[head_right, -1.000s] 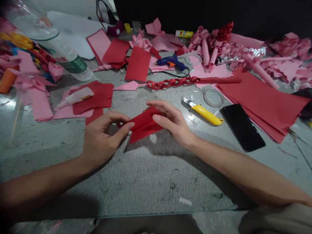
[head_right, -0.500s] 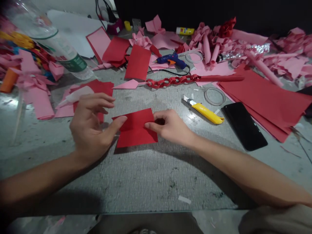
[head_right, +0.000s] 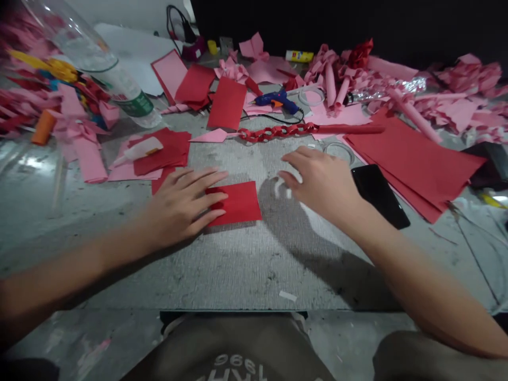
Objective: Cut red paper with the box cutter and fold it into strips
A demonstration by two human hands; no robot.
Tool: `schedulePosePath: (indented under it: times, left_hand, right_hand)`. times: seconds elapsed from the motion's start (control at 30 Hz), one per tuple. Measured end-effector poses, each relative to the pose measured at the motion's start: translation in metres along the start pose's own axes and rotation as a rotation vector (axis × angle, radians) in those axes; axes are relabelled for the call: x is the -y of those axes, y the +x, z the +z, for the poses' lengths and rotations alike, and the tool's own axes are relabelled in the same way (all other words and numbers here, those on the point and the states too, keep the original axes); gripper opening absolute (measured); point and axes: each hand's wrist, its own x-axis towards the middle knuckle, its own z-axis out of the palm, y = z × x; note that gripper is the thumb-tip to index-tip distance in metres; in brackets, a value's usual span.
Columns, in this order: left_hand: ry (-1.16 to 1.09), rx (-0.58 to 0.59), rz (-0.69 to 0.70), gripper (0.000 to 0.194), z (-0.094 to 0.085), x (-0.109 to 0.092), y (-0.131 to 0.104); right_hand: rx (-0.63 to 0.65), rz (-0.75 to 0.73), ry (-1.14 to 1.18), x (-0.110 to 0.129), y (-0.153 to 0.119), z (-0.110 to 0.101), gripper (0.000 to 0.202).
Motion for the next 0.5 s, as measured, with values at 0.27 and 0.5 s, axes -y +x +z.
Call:
schedulePosePath:
  times: [0.27,0.5]
  left_hand:
    - [-0.029,0.105,-0.189,0.062,0.02,-0.011,0.011]
    - [-0.068,0.263,-0.115,0.073,0.021,-0.01,-0.001]
  right_hand:
    - [0.134,0.223,-0.299,-0.057,-0.017,-0.018,0.041]
    - [0.126,0.345,-0.251,-0.062,-0.01,0.0,0.051]
